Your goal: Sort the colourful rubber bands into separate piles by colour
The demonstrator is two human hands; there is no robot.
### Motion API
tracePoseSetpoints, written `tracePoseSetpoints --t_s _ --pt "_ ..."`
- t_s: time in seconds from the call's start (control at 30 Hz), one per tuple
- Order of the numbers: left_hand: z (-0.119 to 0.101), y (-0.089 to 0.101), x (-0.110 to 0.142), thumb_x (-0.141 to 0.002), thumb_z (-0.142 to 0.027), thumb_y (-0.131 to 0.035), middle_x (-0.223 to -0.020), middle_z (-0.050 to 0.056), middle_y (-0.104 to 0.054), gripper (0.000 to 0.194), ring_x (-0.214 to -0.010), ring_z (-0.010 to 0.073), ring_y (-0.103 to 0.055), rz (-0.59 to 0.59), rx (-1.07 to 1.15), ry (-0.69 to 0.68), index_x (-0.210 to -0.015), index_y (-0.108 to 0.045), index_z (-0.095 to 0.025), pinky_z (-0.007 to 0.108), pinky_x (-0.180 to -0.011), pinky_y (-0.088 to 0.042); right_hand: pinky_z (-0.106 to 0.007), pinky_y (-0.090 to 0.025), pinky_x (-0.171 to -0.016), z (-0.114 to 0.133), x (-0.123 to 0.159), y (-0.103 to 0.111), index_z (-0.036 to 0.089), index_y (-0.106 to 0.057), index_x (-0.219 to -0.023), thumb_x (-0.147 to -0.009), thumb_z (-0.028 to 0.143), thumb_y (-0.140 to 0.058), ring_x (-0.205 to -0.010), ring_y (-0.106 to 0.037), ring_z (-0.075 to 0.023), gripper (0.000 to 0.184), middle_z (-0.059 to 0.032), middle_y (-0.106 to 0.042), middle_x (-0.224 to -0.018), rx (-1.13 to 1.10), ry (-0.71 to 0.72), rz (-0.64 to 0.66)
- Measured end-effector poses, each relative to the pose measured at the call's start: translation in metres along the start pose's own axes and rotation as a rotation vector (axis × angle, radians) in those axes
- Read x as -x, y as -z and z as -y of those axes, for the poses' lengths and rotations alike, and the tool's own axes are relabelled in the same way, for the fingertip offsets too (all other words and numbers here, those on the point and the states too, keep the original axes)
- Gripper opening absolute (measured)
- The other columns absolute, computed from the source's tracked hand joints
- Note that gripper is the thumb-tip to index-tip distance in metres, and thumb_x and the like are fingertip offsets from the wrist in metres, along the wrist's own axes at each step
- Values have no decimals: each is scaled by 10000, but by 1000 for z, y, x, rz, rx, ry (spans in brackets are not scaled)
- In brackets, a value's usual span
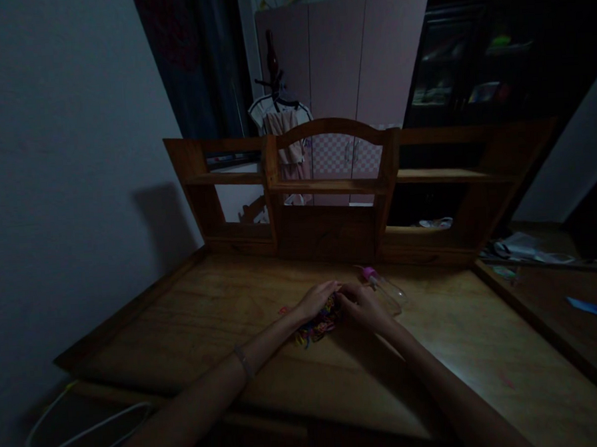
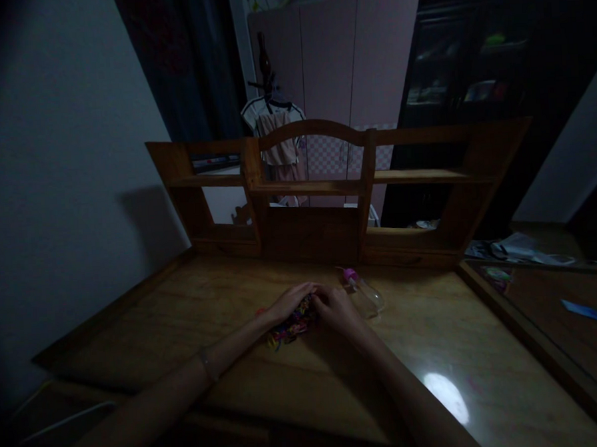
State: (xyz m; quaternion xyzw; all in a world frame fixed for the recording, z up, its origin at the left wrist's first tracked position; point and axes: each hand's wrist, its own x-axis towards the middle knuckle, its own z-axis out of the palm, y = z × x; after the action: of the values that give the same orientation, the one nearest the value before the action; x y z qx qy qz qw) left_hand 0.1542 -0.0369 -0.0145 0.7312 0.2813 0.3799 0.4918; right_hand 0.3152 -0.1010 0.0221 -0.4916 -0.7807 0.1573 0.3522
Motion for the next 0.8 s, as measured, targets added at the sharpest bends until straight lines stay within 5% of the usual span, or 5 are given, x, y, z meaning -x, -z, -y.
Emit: tracePoseSetpoints --t_s 0.23,0.43,0.57,0.67,0.8 --pt "-15 -19 6 -968 -504 -382 -1221 101 -642 492 -1142 246 -572 26 -30 -10 -1168 -645 -138 389 -1063 -390 -231 -373 -603 0 4 18 164 -670 -802 -902 253 -478 -662 -594 -152 233 -23 -675 -729 146 -34 -31" --pt "-42 17 15 -979 -485 -354 -1245 102 -627 474 -1180 235 -560 -77 -130 59 -1205 -621 -165 390 -1046 -411 -232 -404 -682 -9 4 19 170 -658 -834 -903 227 -472 -746 -612 -152 207 -38 -683 -816 166 -49 -33" --pt "-46 57 57 -979 -499 -341 -1370 80 -537 480 -1319 222 -433 -262 -442 66 -1274 -575 -202 406 -1166 -248 -232 -380 -648 -12 5 14 177 -657 -840 -913 244 -474 -783 -624 -153 208 -45 -689 -853 234 -115 -41" --pt "-29 78 103 -974 -537 -287 -1465 132 -426 578 -1397 254 -336 -442 -546 238 -1364 -474 -153 445 -1182 -210 -253 -360 -607 -14 7 10 186 -664 -906 -916 311 -491 -777 -634 -179 214 -61 -698 -870 361 -261 -52" --pt "-5 66 145 -956 -567 -280 -1486 145 -398 596 -1421 274 -295 -453 -519 358 -1363 -458 -170 460 -1175 -231 -274 -363 -607 -18 11 5 174 -668 -1007 -906 363 -516 -812 -649 -218 263 -94 -704 -891 452 -346 -73"
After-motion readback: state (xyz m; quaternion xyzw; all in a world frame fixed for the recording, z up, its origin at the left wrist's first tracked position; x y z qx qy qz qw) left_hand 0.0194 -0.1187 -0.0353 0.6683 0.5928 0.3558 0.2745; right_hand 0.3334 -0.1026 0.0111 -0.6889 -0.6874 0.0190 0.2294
